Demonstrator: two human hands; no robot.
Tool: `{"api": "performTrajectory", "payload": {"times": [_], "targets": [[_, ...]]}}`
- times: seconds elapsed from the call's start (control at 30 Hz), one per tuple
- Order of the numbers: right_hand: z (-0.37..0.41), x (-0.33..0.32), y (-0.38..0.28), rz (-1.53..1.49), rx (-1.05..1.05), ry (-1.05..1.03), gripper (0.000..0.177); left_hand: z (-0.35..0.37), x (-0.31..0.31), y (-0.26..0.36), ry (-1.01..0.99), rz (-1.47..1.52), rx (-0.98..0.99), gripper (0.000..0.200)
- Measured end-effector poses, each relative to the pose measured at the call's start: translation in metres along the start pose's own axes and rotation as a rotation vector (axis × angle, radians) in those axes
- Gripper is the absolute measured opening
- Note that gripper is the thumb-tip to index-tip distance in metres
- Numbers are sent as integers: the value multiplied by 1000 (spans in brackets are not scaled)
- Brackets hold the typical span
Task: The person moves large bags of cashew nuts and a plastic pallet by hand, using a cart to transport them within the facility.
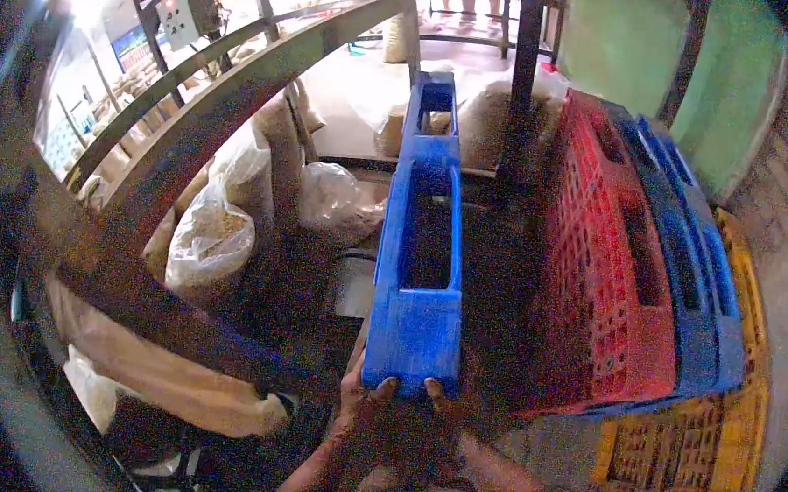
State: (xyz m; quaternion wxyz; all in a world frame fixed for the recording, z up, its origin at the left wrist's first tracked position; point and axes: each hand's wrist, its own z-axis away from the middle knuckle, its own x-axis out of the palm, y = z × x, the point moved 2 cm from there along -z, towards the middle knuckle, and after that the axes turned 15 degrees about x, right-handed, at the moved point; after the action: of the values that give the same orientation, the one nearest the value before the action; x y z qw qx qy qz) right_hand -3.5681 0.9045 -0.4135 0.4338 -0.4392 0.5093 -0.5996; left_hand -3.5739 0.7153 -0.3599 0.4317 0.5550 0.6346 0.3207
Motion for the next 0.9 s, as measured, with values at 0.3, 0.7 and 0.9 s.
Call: {"api": "performTrajectory", "payload": {"times": [0.3,0.7,0.9], "targets": [[-67,65,-10,32,-191,82,84,-73,-34,-28,89,22,31,66],[-95,156,-16,35,-183,176,92,-114,-95,-84,197,93,-41,53],[-99,178,-6,157,-234,140,89,-119,-113,-86,342,186,-52,48]]}}
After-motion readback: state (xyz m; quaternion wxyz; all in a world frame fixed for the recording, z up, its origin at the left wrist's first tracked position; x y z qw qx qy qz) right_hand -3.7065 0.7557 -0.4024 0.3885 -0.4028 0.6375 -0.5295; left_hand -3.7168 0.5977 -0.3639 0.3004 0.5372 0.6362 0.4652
